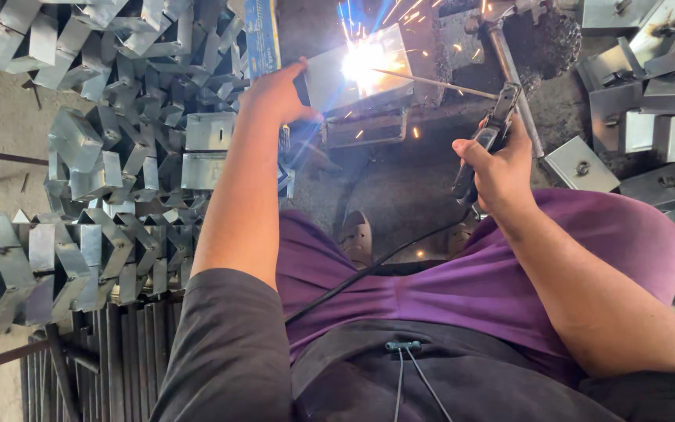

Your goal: The person welds metal pieces together and uses a hammer to secure a ring attachment onto a metal box.

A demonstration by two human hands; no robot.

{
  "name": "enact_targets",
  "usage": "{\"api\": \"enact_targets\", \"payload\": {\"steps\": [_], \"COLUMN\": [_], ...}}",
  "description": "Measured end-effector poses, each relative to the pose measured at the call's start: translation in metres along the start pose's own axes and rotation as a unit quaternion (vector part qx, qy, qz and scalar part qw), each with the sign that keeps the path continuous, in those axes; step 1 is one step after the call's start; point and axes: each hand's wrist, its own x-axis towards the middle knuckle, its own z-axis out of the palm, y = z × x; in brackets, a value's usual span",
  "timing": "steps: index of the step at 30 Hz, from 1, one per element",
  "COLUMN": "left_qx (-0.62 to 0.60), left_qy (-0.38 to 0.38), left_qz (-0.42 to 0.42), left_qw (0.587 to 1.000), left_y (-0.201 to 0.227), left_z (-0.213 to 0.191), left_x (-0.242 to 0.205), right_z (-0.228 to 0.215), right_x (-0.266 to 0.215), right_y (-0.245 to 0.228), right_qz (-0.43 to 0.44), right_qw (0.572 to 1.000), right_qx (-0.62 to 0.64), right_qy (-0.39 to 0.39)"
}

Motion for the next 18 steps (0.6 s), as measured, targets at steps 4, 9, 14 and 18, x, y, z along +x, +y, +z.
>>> {"api": "enact_targets", "payload": {"steps": [4, 9, 14, 18], "left_qx": [0.004, -0.005, -0.009, -0.012], "left_qy": [-0.012, -0.01, -0.007, -0.004], "left_qz": [-0.007, 0.011, -0.009, -0.004], "left_qw": [1.0, 1.0, 1.0, 1.0], "left_y": [-0.001, -0.006, -0.004, -0.004], "left_z": [0.0, 0.004, 0.004, 0.005], "left_x": [0.003, 0.008, 0.003, 0.005], "right_z": [0.003, 0.002, -0.002, 0.0], "right_x": [-0.002, -0.003, 0.002, 0.002], "right_y": [-0.007, -0.008, 0.003, -0.004], "right_qz": [0.002, 0.011, -0.022, 0.035], "right_qw": [1.0, 1.0, 1.0, 0.999], "right_qx": [-0.008, 0.018, -0.011, 0.016], "right_qy": [0.003, -0.01, -0.018, -0.013]}}
